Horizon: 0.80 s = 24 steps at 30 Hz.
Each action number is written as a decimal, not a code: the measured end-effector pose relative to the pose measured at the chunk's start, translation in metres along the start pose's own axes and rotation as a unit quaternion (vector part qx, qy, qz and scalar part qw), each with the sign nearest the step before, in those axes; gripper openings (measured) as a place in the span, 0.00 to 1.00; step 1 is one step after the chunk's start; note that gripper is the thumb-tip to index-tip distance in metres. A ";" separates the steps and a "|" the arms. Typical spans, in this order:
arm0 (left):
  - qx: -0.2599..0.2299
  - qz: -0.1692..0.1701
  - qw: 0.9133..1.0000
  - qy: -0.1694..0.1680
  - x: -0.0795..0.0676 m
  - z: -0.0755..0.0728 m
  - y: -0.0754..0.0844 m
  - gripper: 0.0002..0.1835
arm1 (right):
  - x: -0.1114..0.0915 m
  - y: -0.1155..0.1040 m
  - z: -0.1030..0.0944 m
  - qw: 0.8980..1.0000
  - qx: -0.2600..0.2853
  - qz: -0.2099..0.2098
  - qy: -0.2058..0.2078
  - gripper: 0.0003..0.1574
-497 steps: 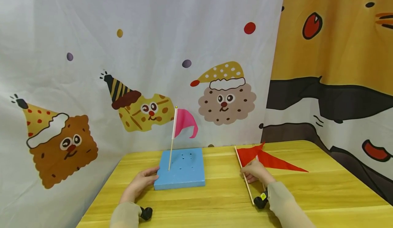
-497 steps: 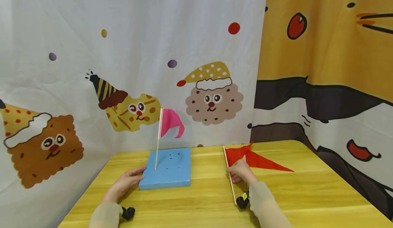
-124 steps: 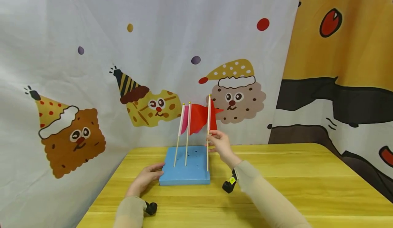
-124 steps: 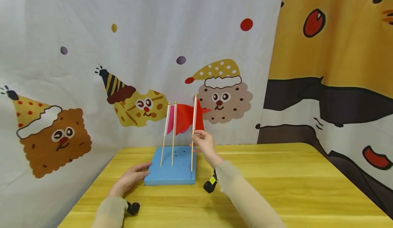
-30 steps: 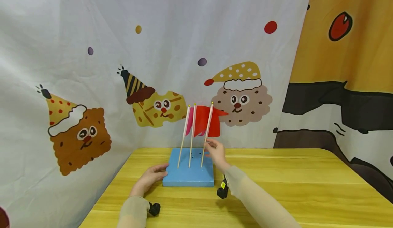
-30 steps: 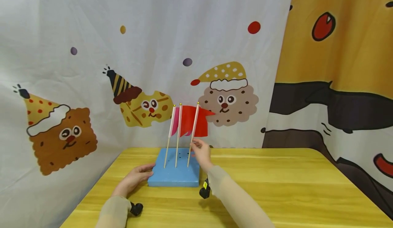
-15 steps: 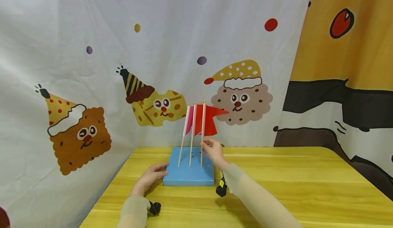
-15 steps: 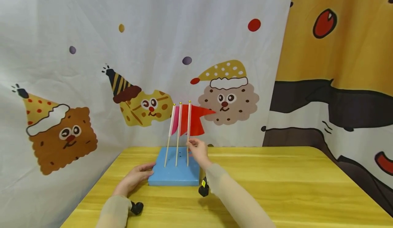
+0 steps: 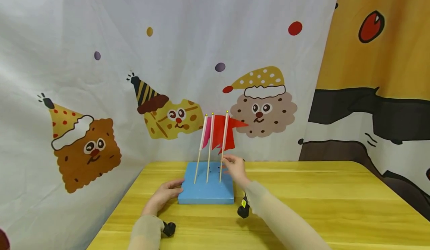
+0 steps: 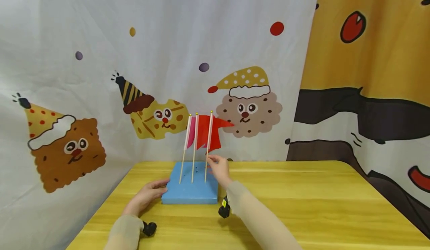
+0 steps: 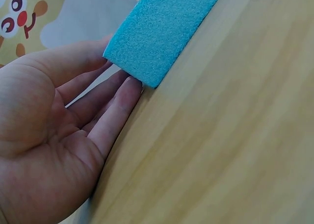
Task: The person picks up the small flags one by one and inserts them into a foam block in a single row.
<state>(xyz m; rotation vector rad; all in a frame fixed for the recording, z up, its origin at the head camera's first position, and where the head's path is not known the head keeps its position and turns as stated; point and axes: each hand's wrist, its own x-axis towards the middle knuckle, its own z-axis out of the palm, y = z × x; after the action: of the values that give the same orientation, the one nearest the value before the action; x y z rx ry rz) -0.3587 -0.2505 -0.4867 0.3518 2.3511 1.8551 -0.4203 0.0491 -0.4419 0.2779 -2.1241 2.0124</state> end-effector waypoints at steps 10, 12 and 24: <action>-0.003 -0.007 1.000 0.000 0.001 0.001 0.000 0.28 | -0.006 0.005 -0.010 1.000 0.010 -0.003 0.003 0.16; 0.001 -0.008 1.000 0.001 0.001 0.000 0.000 0.28 | -0.006 0.004 -0.014 1.000 0.018 0.000 0.002 0.16; 0.003 -0.017 1.000 0.007 0.003 -0.003 0.003 0.29 | 0.002 0.007 -0.088 1.000 -0.026 0.002 0.011 0.19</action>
<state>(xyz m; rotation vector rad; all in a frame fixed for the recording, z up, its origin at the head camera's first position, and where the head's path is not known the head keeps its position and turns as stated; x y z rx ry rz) -0.3616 -0.2523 -0.4826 0.2997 2.3562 1.8425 -0.4228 0.1376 -0.4433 0.2408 -2.1612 1.9502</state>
